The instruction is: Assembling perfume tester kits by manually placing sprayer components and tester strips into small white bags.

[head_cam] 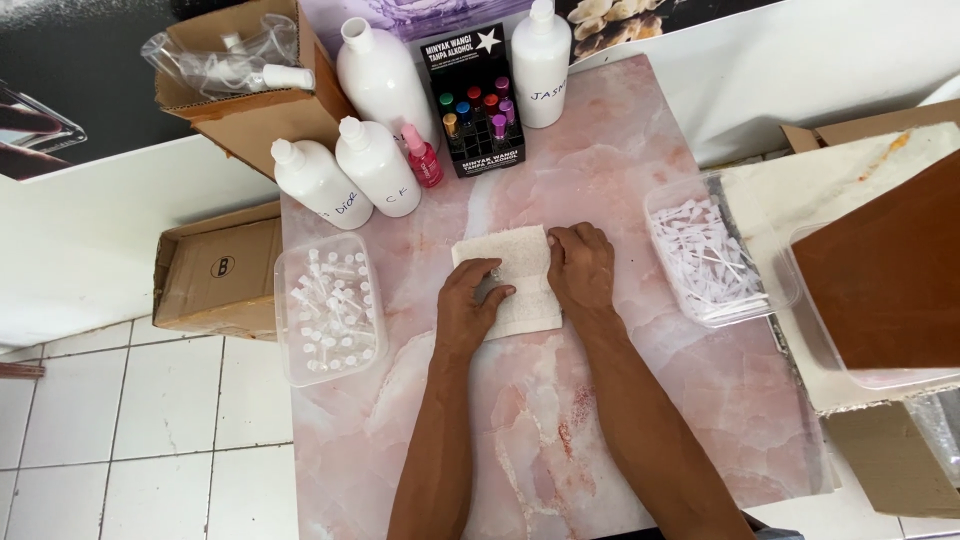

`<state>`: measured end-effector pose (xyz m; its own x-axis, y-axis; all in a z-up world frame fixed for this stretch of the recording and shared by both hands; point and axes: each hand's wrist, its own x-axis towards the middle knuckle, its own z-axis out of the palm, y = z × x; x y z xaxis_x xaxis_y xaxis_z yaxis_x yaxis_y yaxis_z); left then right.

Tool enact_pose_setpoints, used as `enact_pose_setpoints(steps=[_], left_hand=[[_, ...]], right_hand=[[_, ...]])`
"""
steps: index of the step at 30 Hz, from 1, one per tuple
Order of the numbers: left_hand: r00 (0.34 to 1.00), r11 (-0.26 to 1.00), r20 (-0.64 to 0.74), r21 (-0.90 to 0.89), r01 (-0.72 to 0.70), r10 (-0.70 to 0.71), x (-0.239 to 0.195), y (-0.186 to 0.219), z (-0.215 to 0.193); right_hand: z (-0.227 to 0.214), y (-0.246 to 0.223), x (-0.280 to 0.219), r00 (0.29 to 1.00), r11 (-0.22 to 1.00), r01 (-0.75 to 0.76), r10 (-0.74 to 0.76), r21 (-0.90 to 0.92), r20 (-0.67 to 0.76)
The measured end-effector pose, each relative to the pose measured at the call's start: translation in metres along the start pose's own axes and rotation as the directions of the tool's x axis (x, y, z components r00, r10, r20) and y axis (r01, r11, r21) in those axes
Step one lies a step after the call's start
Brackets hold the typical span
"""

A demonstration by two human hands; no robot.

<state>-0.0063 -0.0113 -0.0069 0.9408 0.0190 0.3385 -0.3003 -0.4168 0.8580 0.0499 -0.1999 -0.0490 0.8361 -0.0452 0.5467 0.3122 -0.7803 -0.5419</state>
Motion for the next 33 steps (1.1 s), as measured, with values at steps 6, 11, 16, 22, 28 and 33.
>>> enact_pose_setpoints(steps=[6,11,16,22,28,33], left_hand=[[1.000,0.999,-0.029,-0.030,0.011,-0.012,-0.001,0.004,-0.002],[0.995,0.990,-0.052,-0.117,0.073,-0.079,0.002,0.003,-0.011],[0.985,0.975,-0.077,-0.172,0.142,-0.157,0.006,0.021,-0.016],[0.943,0.991,-0.308,0.007,-0.131,0.127,0.018,0.053,0.029],[0.950,0.965,-0.242,-0.118,-0.233,0.199,0.024,0.102,0.111],[0.950,0.951,-0.135,-0.090,-0.295,0.282,0.029,0.107,0.174]], right_hand=[[-0.010,-0.012,0.004,0.999,0.996,-0.020,0.022,0.082,-0.032],[-0.025,-0.025,0.009,0.993,0.977,-0.108,0.116,0.182,-0.032],[-0.033,-0.017,0.003,0.986,0.962,-0.165,0.163,0.219,0.029],[-0.099,-0.033,0.003,0.997,0.954,-0.066,0.054,0.292,0.048],[-0.156,-0.005,0.018,0.999,0.967,0.001,0.012,0.256,-0.052],[-0.177,0.060,0.024,0.988,0.987,-0.128,0.136,-0.096,0.074]])
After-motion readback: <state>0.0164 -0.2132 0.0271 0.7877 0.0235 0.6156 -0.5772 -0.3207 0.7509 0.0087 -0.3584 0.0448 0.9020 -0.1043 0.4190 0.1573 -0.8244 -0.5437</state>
